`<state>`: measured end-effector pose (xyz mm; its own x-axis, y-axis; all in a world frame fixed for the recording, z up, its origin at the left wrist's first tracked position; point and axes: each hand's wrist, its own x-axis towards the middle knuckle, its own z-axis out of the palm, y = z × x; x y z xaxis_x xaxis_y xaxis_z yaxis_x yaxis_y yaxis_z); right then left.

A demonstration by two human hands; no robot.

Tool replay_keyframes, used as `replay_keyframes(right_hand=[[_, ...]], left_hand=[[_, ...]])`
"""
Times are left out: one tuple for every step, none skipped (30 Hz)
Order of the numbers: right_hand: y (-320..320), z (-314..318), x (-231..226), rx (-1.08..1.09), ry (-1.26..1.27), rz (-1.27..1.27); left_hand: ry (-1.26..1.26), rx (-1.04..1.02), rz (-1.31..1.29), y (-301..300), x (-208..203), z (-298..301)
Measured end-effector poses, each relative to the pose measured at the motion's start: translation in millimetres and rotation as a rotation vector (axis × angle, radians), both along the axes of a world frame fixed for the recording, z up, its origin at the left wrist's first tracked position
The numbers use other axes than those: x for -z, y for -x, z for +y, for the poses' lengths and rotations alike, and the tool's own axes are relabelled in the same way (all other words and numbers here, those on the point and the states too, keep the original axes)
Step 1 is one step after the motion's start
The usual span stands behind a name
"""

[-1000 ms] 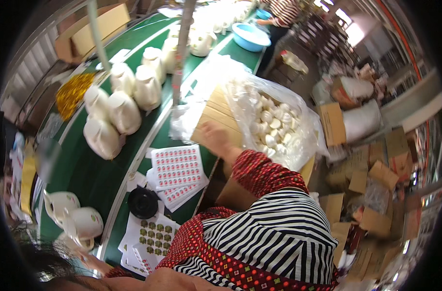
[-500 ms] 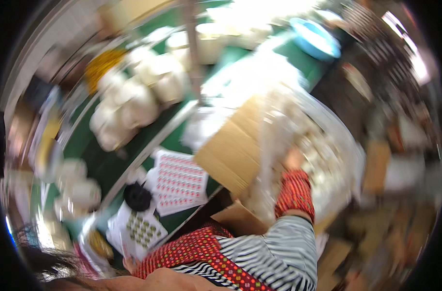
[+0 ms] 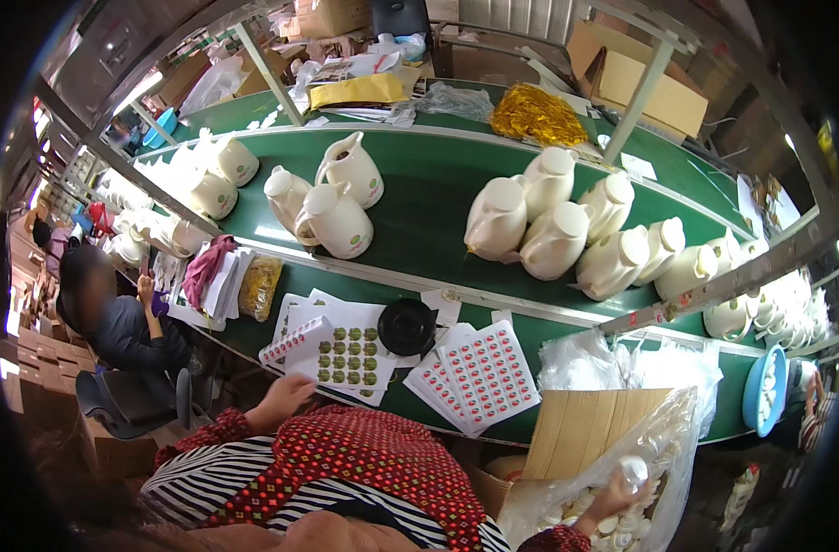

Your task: The person assembles white ceramic pitchers on a green workbench by placing lids on the bodies and applying decorative stickers to the sides. They handle the pitchers one at a time, retrieve lids from a blue basin, and place stickers from sheets onto each finished unit.

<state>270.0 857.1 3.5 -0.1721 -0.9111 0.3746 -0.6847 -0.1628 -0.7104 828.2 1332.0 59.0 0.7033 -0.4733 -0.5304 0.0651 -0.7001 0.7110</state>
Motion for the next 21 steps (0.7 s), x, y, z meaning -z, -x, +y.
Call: replay_keyframes(right_hand=[[-78.3,18.5,-41.6,-0.220,-0.158,-0.271],[-144.8,40.7,-58.3,-0.397,-0.203,-0.238],[-220.6,64.3,-93.0,-0.612,-0.179,0.040],[-271.2,80.2,-86.6,-0.918,-0.019,-0.006],[-333.6,104.0,-117.4,-1.117,-0.108,0.132],[-386.1,121.2,-125.7,-1.305,-0.109,0.181],[-435.6,140.2,-135.7,-1.418,-0.087,0.168],[-480.0,154.7,-143.6,-1.534,-0.066,0.153],[-514.4,165.7,-155.3,-1.572,-0.146,0.094],[-543.4,170.0,-170.3,-1.602,-0.225,0.037],[-563.1,165.9,-190.3,-1.606,-0.683,-0.077],[-584.6,162.4,-190.9,-1.669,-0.546,0.007],[-606.2,158.9,-192.1,-1.719,-0.399,0.085],[-627.9,158.1,-197.1,-1.790,-0.157,0.148],[-647.0,158.4,-206.6,-1.807,-0.093,0.260],[-665.0,160.2,-209.6,-1.826,-0.091,0.280],[-679.8,159.9,-211.0,-1.836,-0.089,0.304],[-696.1,159.7,-212.7,-1.856,-0.083,0.318],[-712.7,156.4,-215.2,-1.892,-0.084,0.329],[-732.6,148.5,-222.9,-1.939,-0.132,0.322],[-752.2,132.1,-217.9,-1.900,-0.172,0.309]], left_hand=[[0.128,0.118,0.027,-12.3,6.8,-39.7],[0.271,0.171,0.155,-20.0,4.1,-75.4],[0.509,0.299,0.289,-26.5,-0.4,-102.2],[0.523,0.413,0.355,-35.5,-23.5,-134.0],[0.513,0.502,0.416,-42.2,-48.7,-156.1],[0.544,0.560,0.439,-52.2,-77.3,-165.9],[0.634,0.550,0.423,-59.1,-80.5,-168.8],[0.723,0.535,0.403,-70.4,-80.6,-168.3],[0.703,0.460,0.314,-87.5,-64.4,-163.9],[0.685,0.385,0.230,-106.3,-46.8,-161.9],[0.812,0.304,0.309,-126.4,-48.7,-161.1],[0.928,0.214,0.379,-146.8,-50.9,-155.2],[0.926,0.203,0.432,-164.8,-55.8,-146.7],[0.925,0.191,0.485,-182.1,-63.0,-140.4],[0.928,0.174,0.433,-194.6,-59.7,-135.8],[0.997,0.148,0.581,-209.0,-56.8,-131.9],[1.018,0.097,0.716,-220.9,-62.0,-132.4],[1.033,0.041,0.839,-234.0,-67.3,-130.5],[1.092,0.077,0.819,-247.1,-62.4,-130.4],[1.057,0.110,0.772,-264.2,-55.9,-133.6],[1.058,0.175,0.449,-283.5,-53.1,-139.7]])
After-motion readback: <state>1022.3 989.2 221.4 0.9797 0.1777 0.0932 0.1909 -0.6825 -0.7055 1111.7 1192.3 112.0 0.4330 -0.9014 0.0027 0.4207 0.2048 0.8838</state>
